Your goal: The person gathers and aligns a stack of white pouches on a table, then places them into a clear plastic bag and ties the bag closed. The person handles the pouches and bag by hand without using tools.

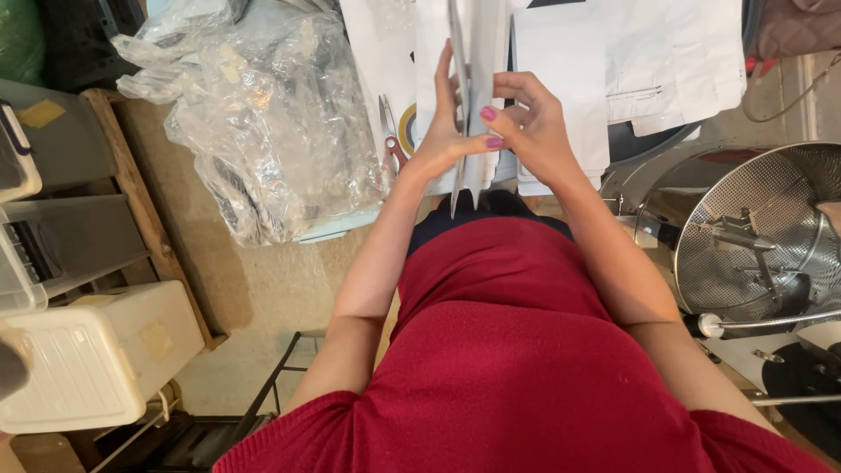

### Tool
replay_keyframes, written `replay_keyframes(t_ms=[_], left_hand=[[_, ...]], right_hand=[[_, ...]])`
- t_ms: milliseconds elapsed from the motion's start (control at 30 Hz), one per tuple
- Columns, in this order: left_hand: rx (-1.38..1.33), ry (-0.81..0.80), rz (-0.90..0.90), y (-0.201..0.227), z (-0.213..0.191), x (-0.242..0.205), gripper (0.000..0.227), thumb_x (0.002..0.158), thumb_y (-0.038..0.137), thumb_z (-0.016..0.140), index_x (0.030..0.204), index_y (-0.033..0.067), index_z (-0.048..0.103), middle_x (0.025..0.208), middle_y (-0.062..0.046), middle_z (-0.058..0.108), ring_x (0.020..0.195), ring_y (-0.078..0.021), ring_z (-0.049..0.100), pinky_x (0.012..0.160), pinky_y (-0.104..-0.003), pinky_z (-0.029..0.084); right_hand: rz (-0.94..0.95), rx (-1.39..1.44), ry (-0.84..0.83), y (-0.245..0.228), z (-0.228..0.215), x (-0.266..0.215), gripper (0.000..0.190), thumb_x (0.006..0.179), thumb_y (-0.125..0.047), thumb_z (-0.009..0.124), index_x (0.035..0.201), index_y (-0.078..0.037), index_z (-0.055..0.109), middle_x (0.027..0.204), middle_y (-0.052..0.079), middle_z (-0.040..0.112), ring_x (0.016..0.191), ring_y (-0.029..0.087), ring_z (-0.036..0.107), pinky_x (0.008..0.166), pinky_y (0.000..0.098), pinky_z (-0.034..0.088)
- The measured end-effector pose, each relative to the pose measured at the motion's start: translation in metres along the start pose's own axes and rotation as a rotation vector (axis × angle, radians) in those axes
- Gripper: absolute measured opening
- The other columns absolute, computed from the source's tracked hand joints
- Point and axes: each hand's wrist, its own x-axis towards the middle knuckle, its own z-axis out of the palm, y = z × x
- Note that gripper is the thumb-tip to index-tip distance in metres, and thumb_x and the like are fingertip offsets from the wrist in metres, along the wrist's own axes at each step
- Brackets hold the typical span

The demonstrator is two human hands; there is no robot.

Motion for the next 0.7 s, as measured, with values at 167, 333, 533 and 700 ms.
replay_keyframes(t_ms=[167,333,533,700], left_hand=[[0.03,0.036,-0.139,-0.005,0.006,-0.003,0.126,0.077,0.051,0.09,0.162,0.0365,-0.002,0.159,-0.025,0.027,0.129,-0.0321,0.051,0.103,-0.046,0.059],[0.237,0.145,-0.132,-0.003,0.031,-0.003,0.121,0.079,0.053,0.083,0.163,0.0225,0.001,0.174,-0.019,0.002,0.16,-0.0415,0.01,0.127,-0.058,0.018],[0.324,0.265,-0.346,0.027,0.064,-0.006,0.116,0.072,0.06,0.073,0.161,0.0243,0.009,0.164,-0.025,0.017,0.152,-0.0449,0.017,0.105,-0.058,0.045],[0.273,0.351,-0.335,0.021,0.058,-0.014,0.106,0.079,0.06,0.067,0.162,0.0182,0.016,0.163,-0.025,0.022,0.155,-0.0391,0.018,0.123,-0.054,0.024]], right_hand=[[-0.14,-0.166,0.089,0.015,-0.009,-0.004,0.018,0.111,-0.018,0.042,0.099,-0.009,0.053,0.087,-0.005,0.043,0.083,0.008,0.04,0.078,0.0261,0.036],[-0.127,-0.225,0.233,0.05,-0.027,-0.011,0.023,0.111,-0.019,0.044,0.088,-0.015,0.041,0.085,-0.006,0.04,0.083,0.009,0.036,0.078,0.0304,0.033],[0.083,-0.33,0.364,0.071,-0.037,-0.021,0.061,0.105,-0.043,0.057,0.139,0.002,0.033,0.139,0.016,0.034,0.131,0.024,0.03,0.113,0.0407,0.027],[-0.031,-0.317,0.382,0.039,-0.017,-0.017,0.026,0.107,-0.029,0.06,0.105,-0.011,0.041,0.101,0.0,0.041,0.096,0.013,0.043,0.089,0.032,0.04]])
